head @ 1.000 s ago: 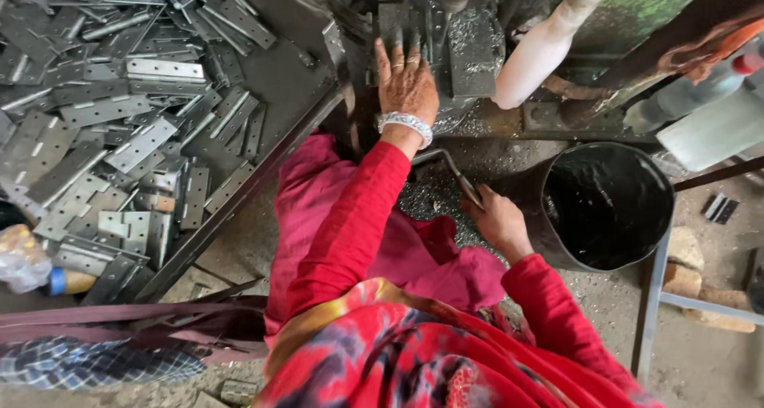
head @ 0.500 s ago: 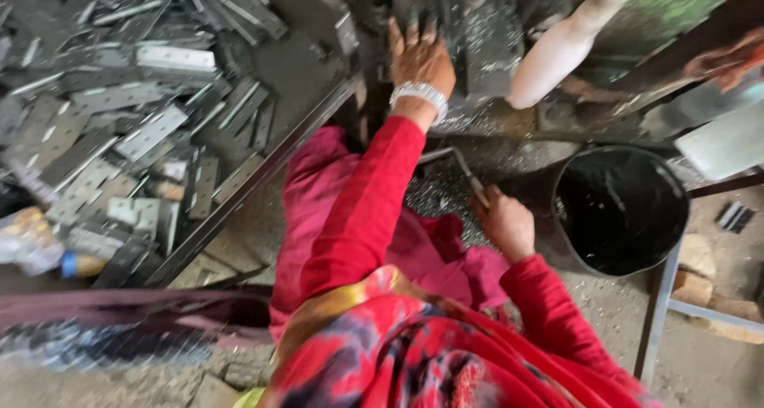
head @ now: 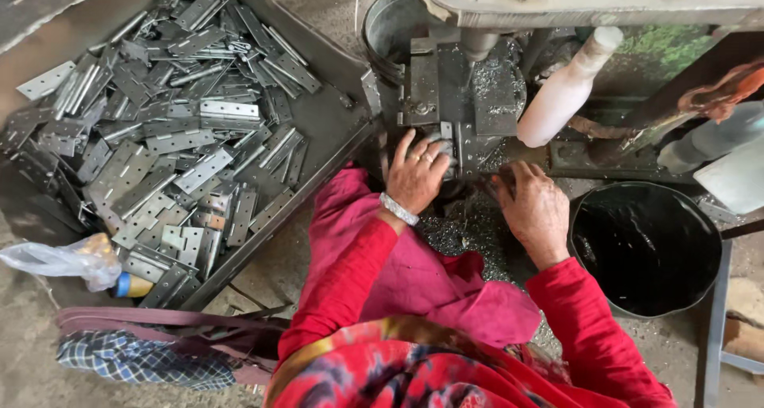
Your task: The person operates a drill press to process small metal hinge components. They repeatedly pick up a hinge from a bin, place it under the drill, activate the press, and then remove the processed piece. The person uses a small metal tool to assist in handling the components.
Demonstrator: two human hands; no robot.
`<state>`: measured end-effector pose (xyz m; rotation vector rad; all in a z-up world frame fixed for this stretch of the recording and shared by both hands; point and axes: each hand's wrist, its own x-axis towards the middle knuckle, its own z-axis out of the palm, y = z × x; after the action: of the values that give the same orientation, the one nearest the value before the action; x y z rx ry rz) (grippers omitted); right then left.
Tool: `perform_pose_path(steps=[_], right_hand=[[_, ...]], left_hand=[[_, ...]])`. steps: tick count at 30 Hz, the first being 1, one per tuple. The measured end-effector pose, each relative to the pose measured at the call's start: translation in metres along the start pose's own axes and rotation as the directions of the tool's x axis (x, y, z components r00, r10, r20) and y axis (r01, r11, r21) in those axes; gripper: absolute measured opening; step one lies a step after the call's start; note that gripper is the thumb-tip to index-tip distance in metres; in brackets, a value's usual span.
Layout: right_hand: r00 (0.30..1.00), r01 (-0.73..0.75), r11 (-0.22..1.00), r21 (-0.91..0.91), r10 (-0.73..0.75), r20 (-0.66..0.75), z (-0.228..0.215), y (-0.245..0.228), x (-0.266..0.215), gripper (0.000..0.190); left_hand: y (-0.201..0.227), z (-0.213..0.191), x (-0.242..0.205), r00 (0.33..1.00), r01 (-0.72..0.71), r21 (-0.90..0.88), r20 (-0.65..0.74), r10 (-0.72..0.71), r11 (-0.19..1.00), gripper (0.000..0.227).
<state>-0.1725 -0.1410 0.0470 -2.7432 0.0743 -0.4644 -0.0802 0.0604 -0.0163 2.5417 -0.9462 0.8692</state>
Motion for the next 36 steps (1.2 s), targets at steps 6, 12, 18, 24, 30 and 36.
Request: perform_pose_path(steps=[6,12,18,24,30,36], right_hand=[[0.999,-0.03,0.998,0.064,0.027,0.042,0.006,0.004,0.001,0.034],[0.998,0.035,0.996,0.082,-0.039,0.046,0.009,0.011,-0.001,0.036],[0.995,-0.022,0.999,0.039,0.019,0.097,0.009,0.009,-0.003,0.031],[0.985,-0.007,1.0,-0.006,0.008,0.172,0.003,0.001,-0.002,0.033],[0.983,0.007,0.999,-0.031,-0.001,0.186,0.004,0.0,-0.003,0.036],[0.961,0.008,0.994,-0.105,0.022,0.277,0.014,0.012,-0.005,0.039]], left_hand=[[0.023,0.004,0.081,0.981,0.164,0.095,-0.119,-0.153,0.982,0.023],[0.032,0.015,0.09,0.891,0.406,-0.012,0.226,-0.393,0.914,0.033],[0.011,0.006,0.031,0.947,0.233,0.17,0.182,-0.263,0.958,0.049],[0.011,0.01,0.053,0.896,0.341,0.07,0.277,-0.347,0.937,0.057],[0.026,0.015,0.062,0.894,0.346,0.155,0.247,-0.375,0.925,0.07],[0.007,0.035,0.07,0.893,0.296,0.278,0.259,-0.368,0.914,0.053]])
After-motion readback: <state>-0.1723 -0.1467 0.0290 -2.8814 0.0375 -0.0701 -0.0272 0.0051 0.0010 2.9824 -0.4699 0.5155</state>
